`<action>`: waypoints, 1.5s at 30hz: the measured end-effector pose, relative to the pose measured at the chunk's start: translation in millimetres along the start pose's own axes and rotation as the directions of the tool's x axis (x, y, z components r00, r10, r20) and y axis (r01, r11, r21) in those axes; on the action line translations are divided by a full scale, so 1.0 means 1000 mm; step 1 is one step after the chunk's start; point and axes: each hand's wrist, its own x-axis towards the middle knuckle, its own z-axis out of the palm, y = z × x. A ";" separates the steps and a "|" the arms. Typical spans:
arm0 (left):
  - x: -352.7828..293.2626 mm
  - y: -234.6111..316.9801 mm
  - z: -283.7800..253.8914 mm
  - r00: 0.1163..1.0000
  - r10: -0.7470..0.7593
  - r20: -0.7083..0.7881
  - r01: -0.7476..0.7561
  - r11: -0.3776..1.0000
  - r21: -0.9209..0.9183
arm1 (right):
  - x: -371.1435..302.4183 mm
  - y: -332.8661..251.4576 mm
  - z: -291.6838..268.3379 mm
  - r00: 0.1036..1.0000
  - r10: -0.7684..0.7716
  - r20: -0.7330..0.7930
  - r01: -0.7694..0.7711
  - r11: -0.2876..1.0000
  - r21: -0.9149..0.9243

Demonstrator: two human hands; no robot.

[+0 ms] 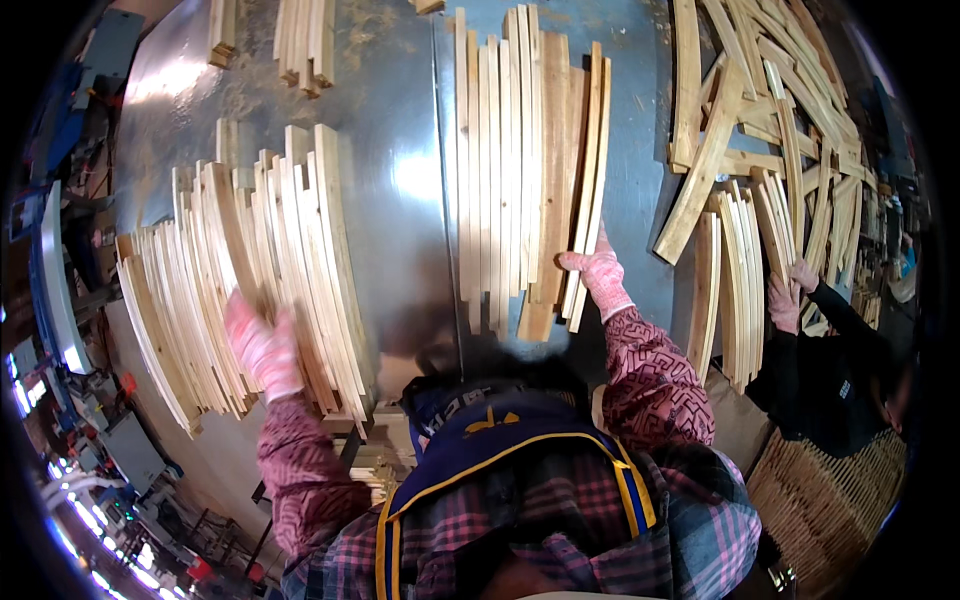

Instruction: The person sorts a large pile of wooden slats on a metal table. They pick up individual pieces, inspect them, and arrange them into neat stacks. The person wears pink gloves and a plaid shirt while working in a workshop environment.

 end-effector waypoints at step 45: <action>0.095 0.293 -0.189 0.493 0.826 -0.274 -0.410 -0.057 -0.910 | -0.008 -0.348 -0.108 0.100 -0.993 -0.064 0.988 0.091 0.126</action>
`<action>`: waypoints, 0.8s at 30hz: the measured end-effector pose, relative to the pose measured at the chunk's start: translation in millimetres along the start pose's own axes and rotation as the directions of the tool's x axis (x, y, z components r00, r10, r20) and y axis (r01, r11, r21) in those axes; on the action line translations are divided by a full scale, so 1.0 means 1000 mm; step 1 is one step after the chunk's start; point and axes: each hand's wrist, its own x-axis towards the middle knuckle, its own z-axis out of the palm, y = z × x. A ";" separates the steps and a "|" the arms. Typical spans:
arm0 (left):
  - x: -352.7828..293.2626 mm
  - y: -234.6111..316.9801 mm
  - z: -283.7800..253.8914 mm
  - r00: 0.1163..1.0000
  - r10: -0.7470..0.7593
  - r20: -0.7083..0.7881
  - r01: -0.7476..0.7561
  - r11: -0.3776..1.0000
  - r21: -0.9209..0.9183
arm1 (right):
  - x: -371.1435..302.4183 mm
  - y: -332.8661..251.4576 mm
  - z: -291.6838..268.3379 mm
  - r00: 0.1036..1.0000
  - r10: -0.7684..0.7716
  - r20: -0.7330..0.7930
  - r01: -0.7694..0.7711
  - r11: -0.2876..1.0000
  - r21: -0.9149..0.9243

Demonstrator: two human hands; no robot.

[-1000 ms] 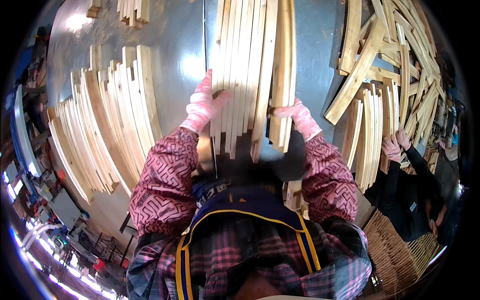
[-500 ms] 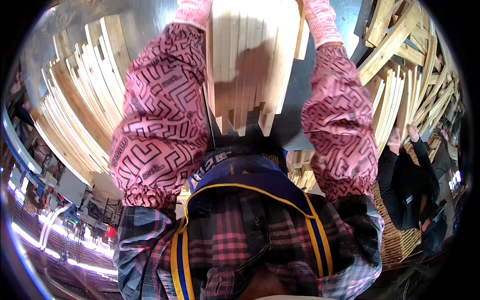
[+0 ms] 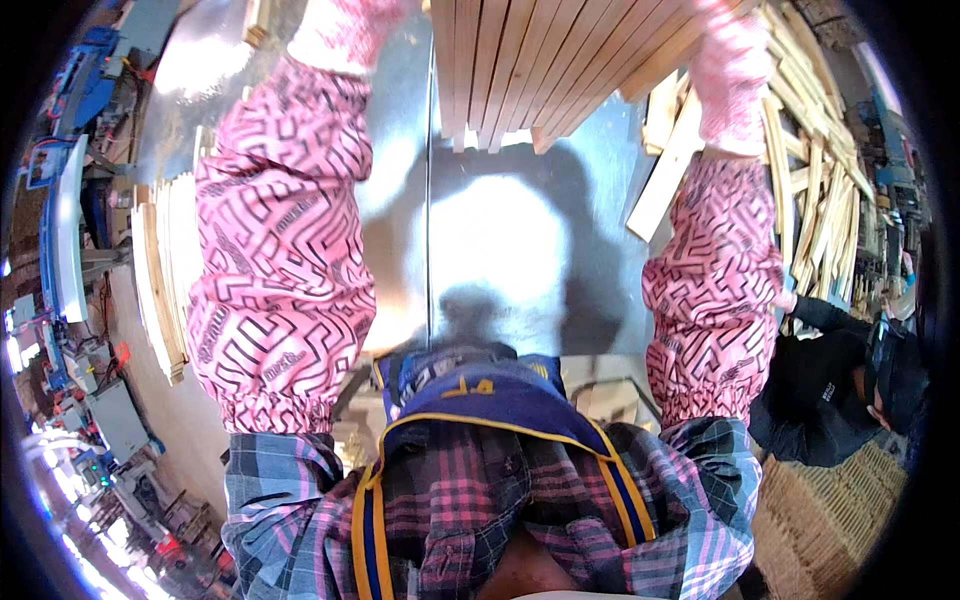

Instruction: The person sorts a large pile of wooden slats on a metal table. They pick up individual pieces, inspect them, and arrange them into neat stacks. The person wears pink gloves and a plaid shirt while working in a workshop environment.

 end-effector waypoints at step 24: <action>-0.120 -0.280 0.107 0.456 -0.865 0.210 0.556 0.461 0.691 | -0.265 0.122 0.054 0.295 0.955 0.038 -0.832 0.277 -0.481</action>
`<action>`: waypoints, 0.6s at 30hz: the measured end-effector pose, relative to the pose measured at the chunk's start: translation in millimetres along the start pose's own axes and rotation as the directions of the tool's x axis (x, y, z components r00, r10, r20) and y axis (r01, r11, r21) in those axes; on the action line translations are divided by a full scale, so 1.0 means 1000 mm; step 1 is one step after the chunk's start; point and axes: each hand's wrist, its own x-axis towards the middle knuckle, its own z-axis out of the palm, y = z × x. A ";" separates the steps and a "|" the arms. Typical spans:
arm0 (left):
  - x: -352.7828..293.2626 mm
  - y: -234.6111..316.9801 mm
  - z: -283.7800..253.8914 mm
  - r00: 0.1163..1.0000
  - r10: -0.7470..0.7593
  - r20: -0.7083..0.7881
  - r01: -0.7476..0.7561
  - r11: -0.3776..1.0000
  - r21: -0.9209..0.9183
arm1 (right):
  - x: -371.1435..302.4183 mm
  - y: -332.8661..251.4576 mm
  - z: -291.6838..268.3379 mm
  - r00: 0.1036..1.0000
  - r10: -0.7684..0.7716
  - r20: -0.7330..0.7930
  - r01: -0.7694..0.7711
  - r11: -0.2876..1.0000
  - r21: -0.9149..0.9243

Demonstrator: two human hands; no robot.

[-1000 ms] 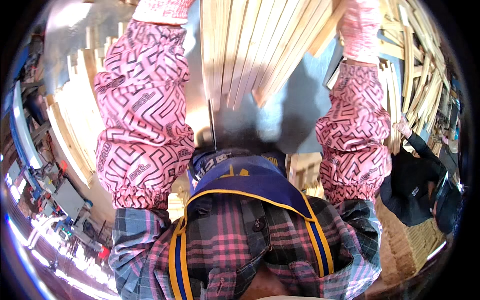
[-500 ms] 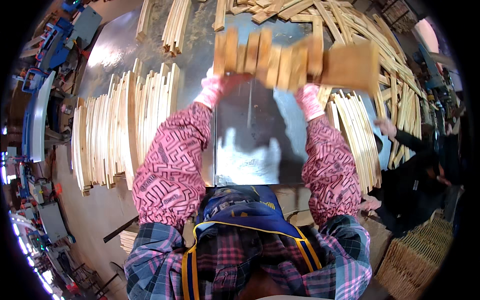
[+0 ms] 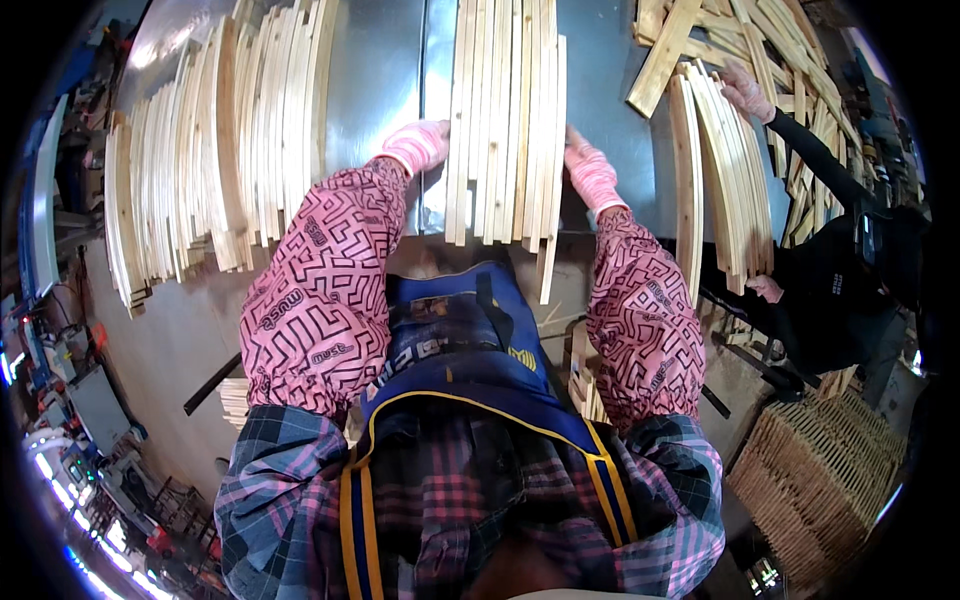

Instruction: The person sorts a large pile of wooden slats on a metal table. They pick up individual pieces, inspect them, and arrange them into neat stacks. The person wears pink gloves and a plaid shirt while working in a workshop environment.

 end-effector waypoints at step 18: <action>-0.252 -0.022 0.099 0.542 -0.319 -0.778 -0.090 0.898 -0.431 | -0.038 -0.111 0.130 0.960 -0.167 0.225 0.216 0.952 -0.216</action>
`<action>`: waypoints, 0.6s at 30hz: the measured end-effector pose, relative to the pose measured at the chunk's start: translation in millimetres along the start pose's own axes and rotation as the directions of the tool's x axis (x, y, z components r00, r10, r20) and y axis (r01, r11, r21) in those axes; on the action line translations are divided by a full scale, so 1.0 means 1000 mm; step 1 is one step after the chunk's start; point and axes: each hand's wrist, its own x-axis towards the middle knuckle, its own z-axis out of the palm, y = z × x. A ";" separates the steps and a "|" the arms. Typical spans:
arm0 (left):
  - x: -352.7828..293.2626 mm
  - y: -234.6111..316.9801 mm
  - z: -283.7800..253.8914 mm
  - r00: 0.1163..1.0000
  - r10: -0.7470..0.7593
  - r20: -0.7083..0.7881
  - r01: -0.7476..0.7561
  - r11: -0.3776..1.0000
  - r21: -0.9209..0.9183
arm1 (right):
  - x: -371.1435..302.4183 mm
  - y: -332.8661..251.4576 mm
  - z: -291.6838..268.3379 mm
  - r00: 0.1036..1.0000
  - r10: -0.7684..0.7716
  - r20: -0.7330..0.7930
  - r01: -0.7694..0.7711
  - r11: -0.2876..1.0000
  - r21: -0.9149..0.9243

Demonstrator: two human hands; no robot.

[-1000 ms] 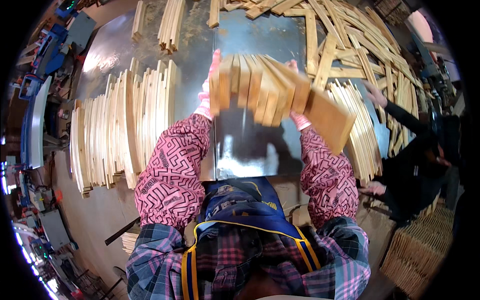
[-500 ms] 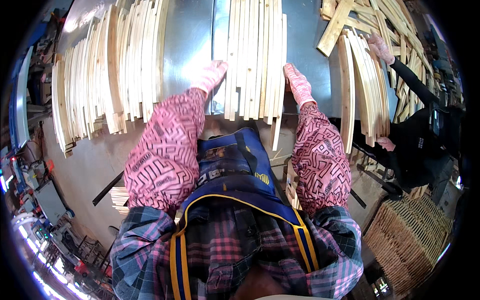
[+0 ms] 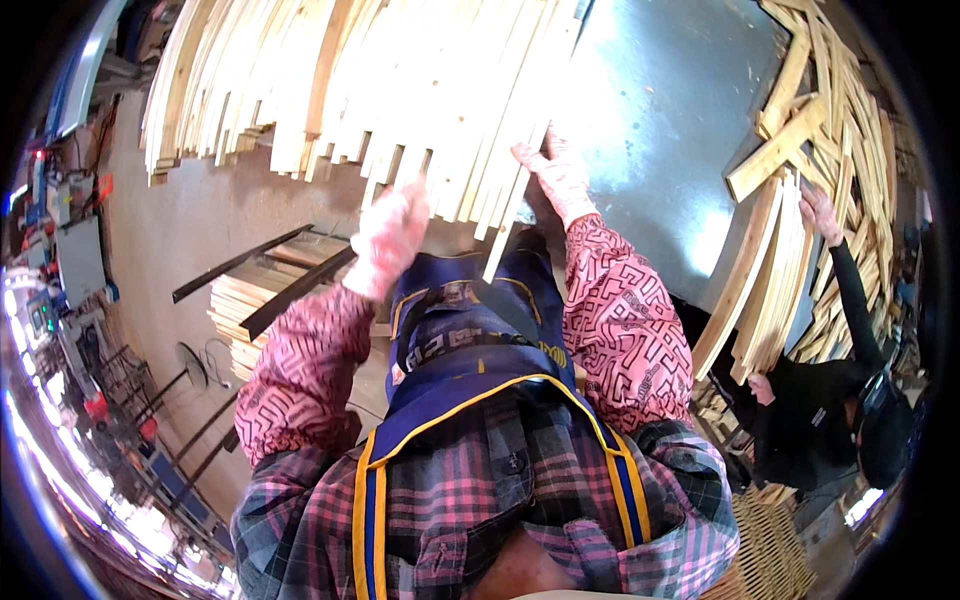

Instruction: The person sorts a large pile of wooden slats on a metal table. They pick up individual pieces, inspect them, and arrange them into neat stacks. The person wears pink gloves and a plaid shirt while working in a workshop environment.

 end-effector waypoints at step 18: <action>0.046 0.055 -0.022 0.681 0.517 0.518 -0.731 0.438 0.524 | 0.001 0.034 -0.036 0.929 0.121 0.351 -0.340 -0.101 0.935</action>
